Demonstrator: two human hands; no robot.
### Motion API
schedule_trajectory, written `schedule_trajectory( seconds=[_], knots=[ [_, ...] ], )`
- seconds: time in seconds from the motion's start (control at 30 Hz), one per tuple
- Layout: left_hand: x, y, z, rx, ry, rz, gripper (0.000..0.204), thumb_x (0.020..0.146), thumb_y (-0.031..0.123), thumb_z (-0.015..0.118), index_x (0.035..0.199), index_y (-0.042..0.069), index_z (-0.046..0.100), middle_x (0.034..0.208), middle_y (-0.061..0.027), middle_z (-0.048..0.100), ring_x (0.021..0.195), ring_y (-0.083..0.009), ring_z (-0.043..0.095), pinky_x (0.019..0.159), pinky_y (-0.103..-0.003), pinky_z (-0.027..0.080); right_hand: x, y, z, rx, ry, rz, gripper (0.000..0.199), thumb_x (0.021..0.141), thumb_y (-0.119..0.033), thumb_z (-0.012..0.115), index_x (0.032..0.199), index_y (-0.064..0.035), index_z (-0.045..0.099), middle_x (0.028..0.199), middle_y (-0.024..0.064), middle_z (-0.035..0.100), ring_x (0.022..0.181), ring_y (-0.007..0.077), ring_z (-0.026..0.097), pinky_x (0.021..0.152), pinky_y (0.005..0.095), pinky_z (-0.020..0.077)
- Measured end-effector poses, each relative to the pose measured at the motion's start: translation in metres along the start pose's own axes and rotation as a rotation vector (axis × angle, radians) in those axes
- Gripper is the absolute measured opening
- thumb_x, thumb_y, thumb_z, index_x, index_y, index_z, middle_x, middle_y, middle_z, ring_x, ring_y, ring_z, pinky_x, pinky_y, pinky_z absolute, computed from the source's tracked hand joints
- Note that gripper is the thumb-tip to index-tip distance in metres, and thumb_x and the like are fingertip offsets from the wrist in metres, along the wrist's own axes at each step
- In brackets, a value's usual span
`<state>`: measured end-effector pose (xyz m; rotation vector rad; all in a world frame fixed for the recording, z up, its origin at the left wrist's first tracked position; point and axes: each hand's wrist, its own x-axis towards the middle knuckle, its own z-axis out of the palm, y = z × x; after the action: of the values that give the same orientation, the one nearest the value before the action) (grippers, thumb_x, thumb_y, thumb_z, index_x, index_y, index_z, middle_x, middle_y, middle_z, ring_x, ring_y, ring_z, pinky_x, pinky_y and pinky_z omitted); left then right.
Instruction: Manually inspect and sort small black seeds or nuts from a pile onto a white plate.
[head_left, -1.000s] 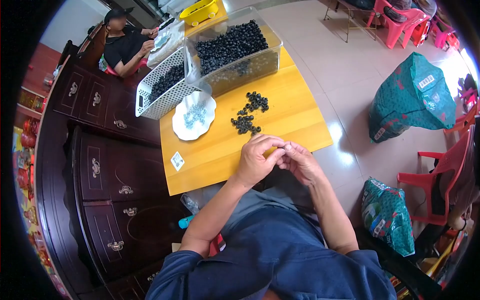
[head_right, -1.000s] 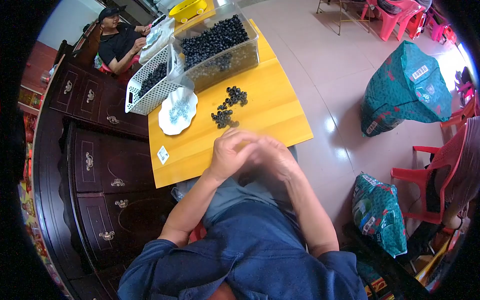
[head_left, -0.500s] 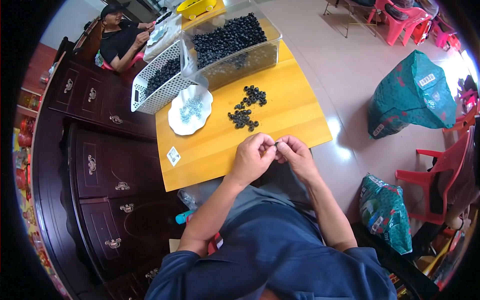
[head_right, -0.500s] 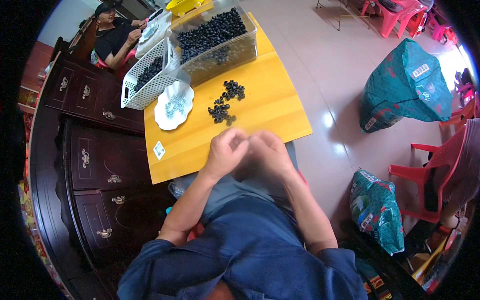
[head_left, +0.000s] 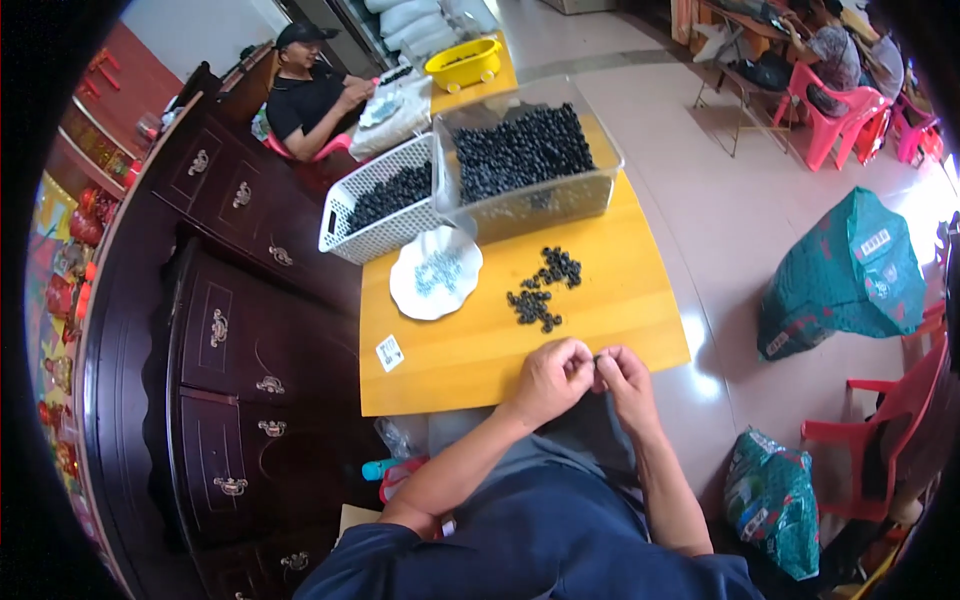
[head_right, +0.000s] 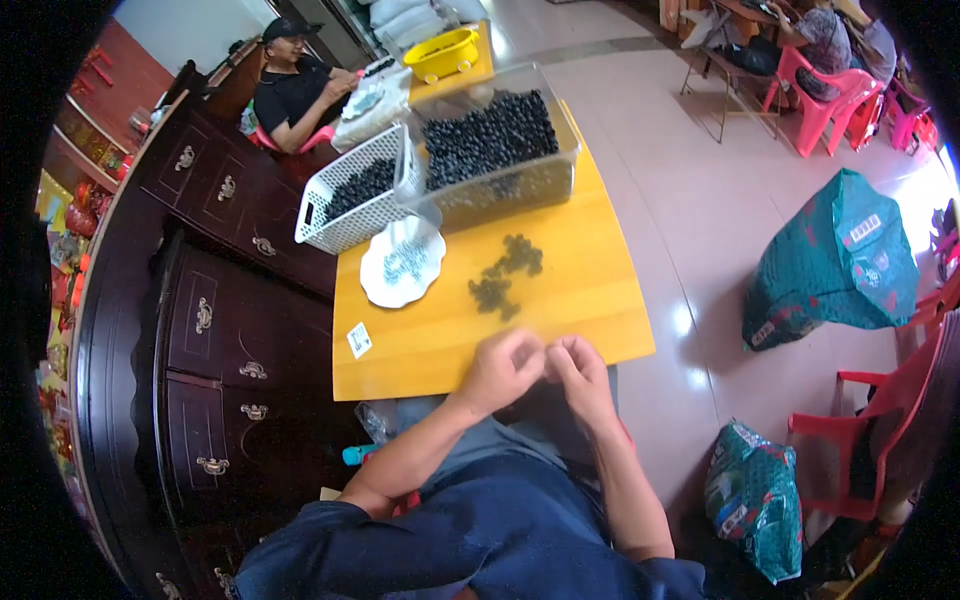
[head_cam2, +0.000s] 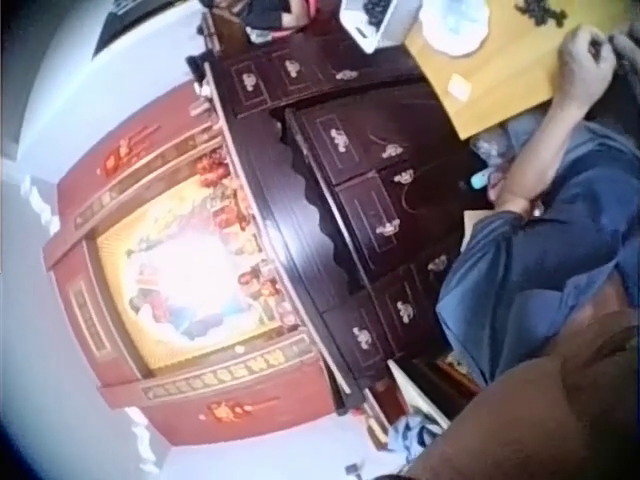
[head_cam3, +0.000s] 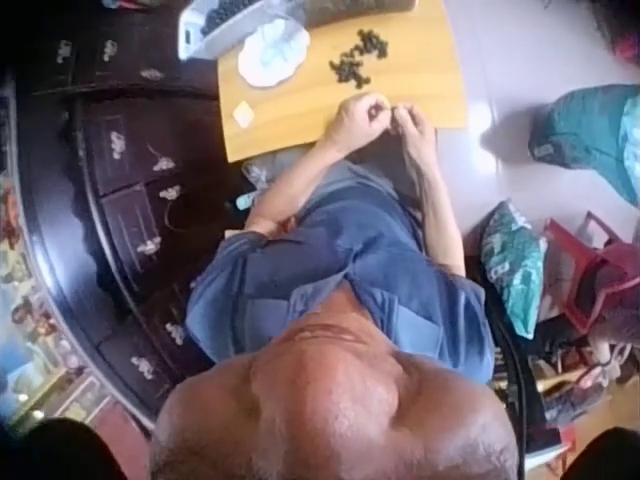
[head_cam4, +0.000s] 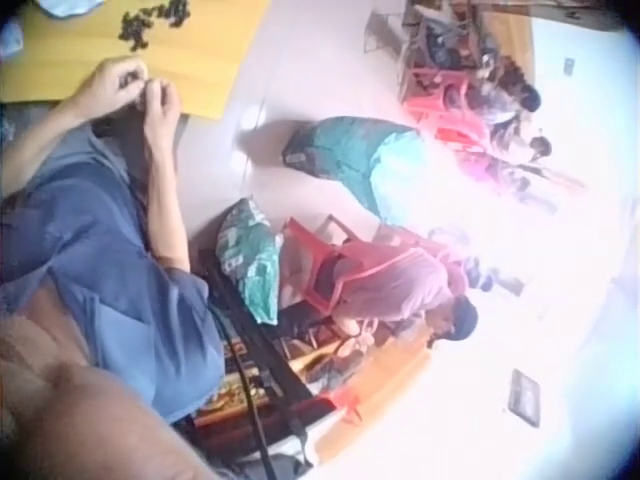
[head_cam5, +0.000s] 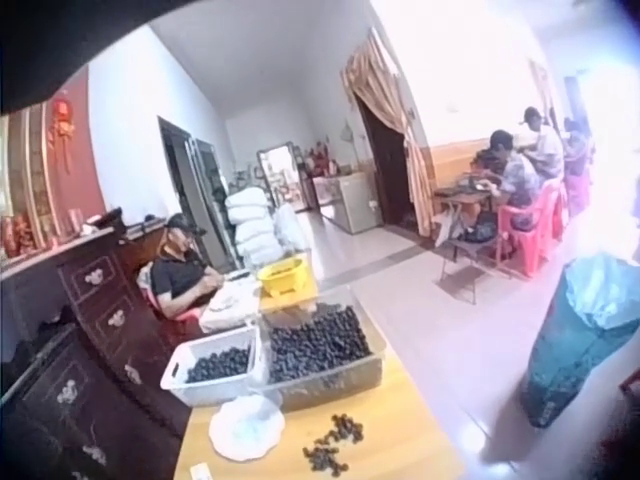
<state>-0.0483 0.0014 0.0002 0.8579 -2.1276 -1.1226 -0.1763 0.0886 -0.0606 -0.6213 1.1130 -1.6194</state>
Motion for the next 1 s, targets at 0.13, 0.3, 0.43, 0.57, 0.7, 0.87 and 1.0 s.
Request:
schedule_trajectory(
  seconds=[0.13,0.3,0.43,0.57,0.7,0.87,1.0],
  knots=[
    [0.004,0.004,0.000,0.096,0.009,0.067,0.008,0.083,0.007,0.067,0.083,0.002,0.060,0.074,-0.0133,0.063,0.064,-0.0248,0.064,0.059,-0.035,0.051,-0.001,-0.002,0.002,-0.015,0.011,-0.036,0.014,0.101,-0.016,0.056,0.102,-0.0028,0.059,0.088,-0.0012,0.060,0.077,0.0063,0.056,0.071,0.0219,0.0489],
    [0.010,0.002,0.003,0.161,-0.004,0.139,0.009,0.081,0.006,0.066,0.081,0.003,0.057,0.072,-0.0133,0.058,0.064,-0.0276,0.061,0.058,-0.037,0.049,0.001,-0.002,-0.001,-0.027,0.003,-0.059,0.013,0.101,-0.016,0.056,0.103,-0.0028,0.059,0.089,-0.0011,0.060,0.078,0.0064,0.057,0.072,0.0219,0.0491],
    [0.011,0.004,0.002,0.139,-0.019,0.132,0.008,0.080,0.004,0.064,0.082,0.003,0.057,0.073,-0.0137,0.058,0.065,-0.0291,0.060,0.059,-0.037,0.049,0.003,-0.005,0.000,0.001,0.004,-0.064,0.013,0.101,-0.015,0.055,0.104,-0.0026,0.058,0.089,0.0003,0.061,0.079,0.0074,0.058,0.073,0.0231,0.0501],
    [0.010,0.003,-0.002,0.118,-0.006,0.149,0.007,0.081,0.004,0.063,0.083,0.002,0.057,0.074,-0.0139,0.059,0.066,-0.0295,0.061,0.060,-0.038,0.049,0.002,-0.009,0.000,0.006,0.030,-0.082,0.014,0.102,-0.016,0.053,0.105,-0.0028,0.056,0.090,0.0019,0.062,0.080,0.0088,0.060,0.074,0.0245,0.0509],
    [0.010,0.002,-0.001,0.074,-0.026,0.113,0.007,0.081,0.005,0.063,0.084,0.002,0.056,0.075,-0.0147,0.060,0.068,-0.0306,0.061,0.062,-0.038,0.050,0.005,-0.008,-0.002,0.049,0.011,-0.086,0.015,0.103,-0.017,0.052,0.105,-0.0033,0.056,0.091,0.0029,0.063,0.081,0.0103,0.061,0.076,0.0252,0.0513],
    [0.012,0.001,0.004,0.100,-0.029,0.126,0.008,0.082,0.006,0.063,0.084,0.002,0.056,0.076,-0.0154,0.060,0.072,-0.0331,0.061,0.065,-0.040,0.050,0.006,0.000,-0.002,0.147,0.045,-0.074,0.018,0.102,-0.022,0.055,0.105,-0.0046,0.055,0.094,0.0049,0.063,0.082,0.0121,0.061,0.075,0.0277,0.0524],
    [0.012,-0.006,0.009,0.292,0.000,0.221,0.009,0.081,0.008,0.063,0.086,0.004,0.056,0.079,-0.0136,0.062,0.077,-0.0337,0.062,0.068,-0.043,0.051,0.003,0.000,0.001,0.198,0.091,-0.024,0.016,0.102,-0.020,0.054,0.105,-0.0041,0.056,0.095,0.0052,0.064,0.083,0.0122,0.062,0.075,0.0280,0.0535]
  ],
)
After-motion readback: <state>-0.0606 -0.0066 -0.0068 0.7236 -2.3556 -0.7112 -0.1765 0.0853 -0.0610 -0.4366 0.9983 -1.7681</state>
